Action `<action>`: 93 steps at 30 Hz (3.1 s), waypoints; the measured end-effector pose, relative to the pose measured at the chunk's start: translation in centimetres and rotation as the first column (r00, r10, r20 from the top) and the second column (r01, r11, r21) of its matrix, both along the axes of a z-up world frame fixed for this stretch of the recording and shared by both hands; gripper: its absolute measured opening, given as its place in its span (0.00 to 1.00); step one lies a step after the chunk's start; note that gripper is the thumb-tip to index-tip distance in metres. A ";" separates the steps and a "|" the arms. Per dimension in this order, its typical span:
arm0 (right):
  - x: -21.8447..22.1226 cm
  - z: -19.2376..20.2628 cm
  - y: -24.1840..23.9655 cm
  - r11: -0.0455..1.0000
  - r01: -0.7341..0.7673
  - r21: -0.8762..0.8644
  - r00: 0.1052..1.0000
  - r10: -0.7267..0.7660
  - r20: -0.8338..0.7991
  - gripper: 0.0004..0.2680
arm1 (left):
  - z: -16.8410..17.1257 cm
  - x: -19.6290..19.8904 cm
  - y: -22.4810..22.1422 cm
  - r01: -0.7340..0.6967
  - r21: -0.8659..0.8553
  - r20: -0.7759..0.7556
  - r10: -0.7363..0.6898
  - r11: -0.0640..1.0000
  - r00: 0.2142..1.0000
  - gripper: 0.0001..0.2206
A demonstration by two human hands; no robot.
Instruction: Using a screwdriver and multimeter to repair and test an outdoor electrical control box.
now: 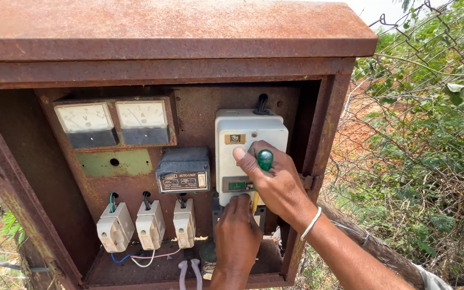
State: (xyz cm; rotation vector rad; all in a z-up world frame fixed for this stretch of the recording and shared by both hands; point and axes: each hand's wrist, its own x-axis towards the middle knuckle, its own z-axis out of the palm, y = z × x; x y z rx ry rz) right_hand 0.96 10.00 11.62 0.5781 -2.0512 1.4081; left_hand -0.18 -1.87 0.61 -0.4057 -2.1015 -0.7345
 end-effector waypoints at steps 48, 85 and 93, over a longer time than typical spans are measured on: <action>14.7 -10.3 0.5 0.946 0.260 0.192 0.957 -0.279 0.075 0.13 | -2.7 -1.5 0.6 -0.124 0.949 -0.224 -0.895 -0.291 0.385 0.09; 16.8 -7.3 -2.6 0.884 0.422 -0.200 0.797 -0.256 0.547 0.09 | -1.0 -1.3 0.6 -0.078 0.973 -0.168 -0.902 -0.216 0.397 0.09; 16.8 -10.0 -2.6 0.614 0.663 0.428 0.702 -0.709 -0.069 0.15 | -2.5 -3.4 1.0 -0.049 0.981 -0.149 -0.898 -0.186 0.413 0.08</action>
